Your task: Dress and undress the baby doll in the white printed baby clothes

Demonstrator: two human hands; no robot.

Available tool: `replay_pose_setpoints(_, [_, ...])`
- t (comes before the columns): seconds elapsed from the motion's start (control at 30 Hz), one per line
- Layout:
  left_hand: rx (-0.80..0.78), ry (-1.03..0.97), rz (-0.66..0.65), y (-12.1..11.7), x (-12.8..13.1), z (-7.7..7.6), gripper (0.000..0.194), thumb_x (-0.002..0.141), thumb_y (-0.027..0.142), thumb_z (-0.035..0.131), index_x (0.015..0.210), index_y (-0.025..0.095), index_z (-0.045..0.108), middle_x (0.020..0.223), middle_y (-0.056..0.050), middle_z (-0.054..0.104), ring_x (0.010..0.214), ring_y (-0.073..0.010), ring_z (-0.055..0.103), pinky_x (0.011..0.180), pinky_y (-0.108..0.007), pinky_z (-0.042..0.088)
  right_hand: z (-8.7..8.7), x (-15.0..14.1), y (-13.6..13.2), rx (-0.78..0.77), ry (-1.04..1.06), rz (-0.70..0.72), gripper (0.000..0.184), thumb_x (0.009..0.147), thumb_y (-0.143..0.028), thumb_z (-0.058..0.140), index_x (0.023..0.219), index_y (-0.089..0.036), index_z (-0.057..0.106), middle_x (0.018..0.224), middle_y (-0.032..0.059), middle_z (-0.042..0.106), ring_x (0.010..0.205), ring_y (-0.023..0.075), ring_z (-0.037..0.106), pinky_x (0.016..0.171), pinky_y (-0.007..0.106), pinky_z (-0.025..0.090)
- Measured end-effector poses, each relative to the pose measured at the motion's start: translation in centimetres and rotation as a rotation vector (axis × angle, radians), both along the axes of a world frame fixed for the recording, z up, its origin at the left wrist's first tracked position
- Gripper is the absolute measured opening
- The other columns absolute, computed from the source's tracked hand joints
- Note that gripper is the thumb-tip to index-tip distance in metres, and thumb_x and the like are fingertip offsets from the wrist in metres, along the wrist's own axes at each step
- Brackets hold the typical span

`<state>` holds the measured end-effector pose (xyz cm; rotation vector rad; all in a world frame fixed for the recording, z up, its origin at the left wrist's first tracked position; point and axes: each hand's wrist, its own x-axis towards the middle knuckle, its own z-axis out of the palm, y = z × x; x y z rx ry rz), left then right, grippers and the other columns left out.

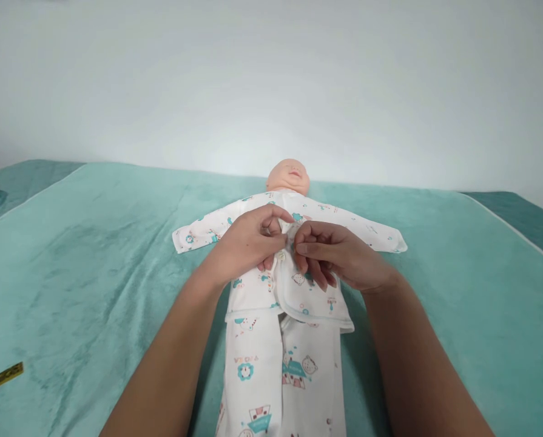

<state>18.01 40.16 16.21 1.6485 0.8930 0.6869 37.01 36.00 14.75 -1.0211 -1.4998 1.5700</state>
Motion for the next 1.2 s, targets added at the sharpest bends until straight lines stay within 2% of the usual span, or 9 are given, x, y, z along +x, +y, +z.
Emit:
replay_pose_setpoints(0.17, [0.002,0.148,-0.058,0.1,-0.6,0.6,0.018,0.085,0.029,0.052,0.080,0.019,0.065,0.045,0.005,0.050,0.041,-0.0085,0.048,0.043,-0.019,0.039,-0.1,0.0,0.1,-0.004,0.038,-0.003,0.016,0.089,-0.030,0.060,0.080,-0.017,0.056,0.072,-0.0007,0.065,0.043,0.0060,0.056,0.034,0.015,0.035])
replay_pose_setpoints(0.37, [0.123,0.258,-0.143,0.3,-1.4,0.5,0.042,0.087,0.034,0.048,0.048,0.018,0.047,0.042,0.001,0.050,0.041,-0.0084,0.045,0.042,-0.021,0.031,0.2,0.0,0.0,-0.017,0.007,0.028,0.016,0.088,-0.032,0.061,0.082,-0.017,0.057,0.073,-0.0003,0.066,0.045,0.0065,0.057,0.037,0.015,0.039])
replay_pose_setpoints(0.63, [0.078,0.173,-0.223,0.6,-1.7,0.7,0.039,0.087,0.036,0.050,0.052,0.018,0.056,0.039,0.002,0.045,0.042,-0.0090,0.044,0.044,-0.020,0.033,1.4,-0.1,-0.8,-0.088,-0.165,0.166,0.024,0.090,-0.041,0.057,0.087,-0.018,0.058,0.075,0.0022,0.070,0.048,0.0082,0.060,0.041,0.017,0.044])
replay_pose_setpoints(0.73, [0.077,0.113,-0.178,0.1,-1.4,0.4,0.037,0.087,0.039,0.052,0.058,0.017,0.059,0.046,0.002,0.050,0.041,-0.0076,0.043,0.044,-0.020,0.033,1.7,-0.3,-1.4,-0.117,-0.211,0.218,0.025,0.090,-0.042,0.057,0.087,-0.017,0.059,0.079,0.0040,0.073,0.049,0.0085,0.062,0.042,0.017,0.044])
replay_pose_setpoints(0.83, [0.124,0.007,0.044,-1.6,-1.6,-1.1,0.031,0.089,0.039,0.051,0.068,0.017,0.061,0.058,0.002,0.054,0.046,-0.0069,0.042,0.048,-0.021,0.034,0.6,-0.5,-2.8,-0.127,-0.167,0.201,0.026,0.088,-0.042,0.059,0.087,-0.016,0.060,0.082,0.0054,0.074,0.050,0.0092,0.063,0.041,0.017,0.043])
replay_pose_setpoints(0.93, [0.243,-0.002,0.260,-4.8,-3.2,-3.8,0.031,0.089,0.037,0.052,0.067,0.016,0.060,0.060,0.002,0.050,0.056,-0.0089,0.044,0.055,-0.021,0.035,-1.8,-0.7,-5.5,-0.116,-0.011,0.043,0.027,0.086,-0.042,0.062,0.082,-0.016,0.059,0.076,0.0037,0.072,0.046,0.0086,0.060,0.038,0.017,0.039])
replay_pose_setpoints(1.03, [0.329,-0.009,0.284,-8.7,-5.7,-6.5,0.026,0.088,0.034,0.054,0.072,0.016,0.064,0.070,0.000,0.054,0.066,-0.0113,0.048,0.065,-0.024,0.039,-4.5,-0.9,-8.9,-0.131,0.163,-0.212,0.026,0.087,-0.042,0.062,0.080,-0.018,0.058,0.065,-0.0013,0.066,0.039,0.0072,0.051,0.037,0.020,0.036])
replay_pose_setpoints(1.13, [0.229,-0.004,0.330,-12.1,-7.8,-8.1,0.024,0.089,0.037,0.054,0.095,0.018,0.068,0.074,0.000,0.055,0.068,-0.0128,0.049,0.065,-0.024,0.039,-6.0,-1.3,-11.9,-0.124,0.228,-0.329,0.023,0.086,-0.040,0.064,0.079,-0.019,0.058,0.064,-0.0025,0.061,0.044,0.0081,0.051,0.043,0.022,0.037])
replay_pose_setpoints(1.2, [0.154,-0.012,0.375,-13.8,-8.7,-8.4,0.026,0.088,0.038,0.053,0.097,0.018,0.068,0.078,-0.002,0.058,0.073,-0.0147,0.052,0.065,-0.025,0.040,-6.3,-1.6,-13.5,-0.079,0.232,-0.417,0.023,0.086,-0.040,0.064,0.078,-0.020,0.057,0.064,-0.0025,0.058,0.048,0.0090,0.049,0.047,0.024,0.038])
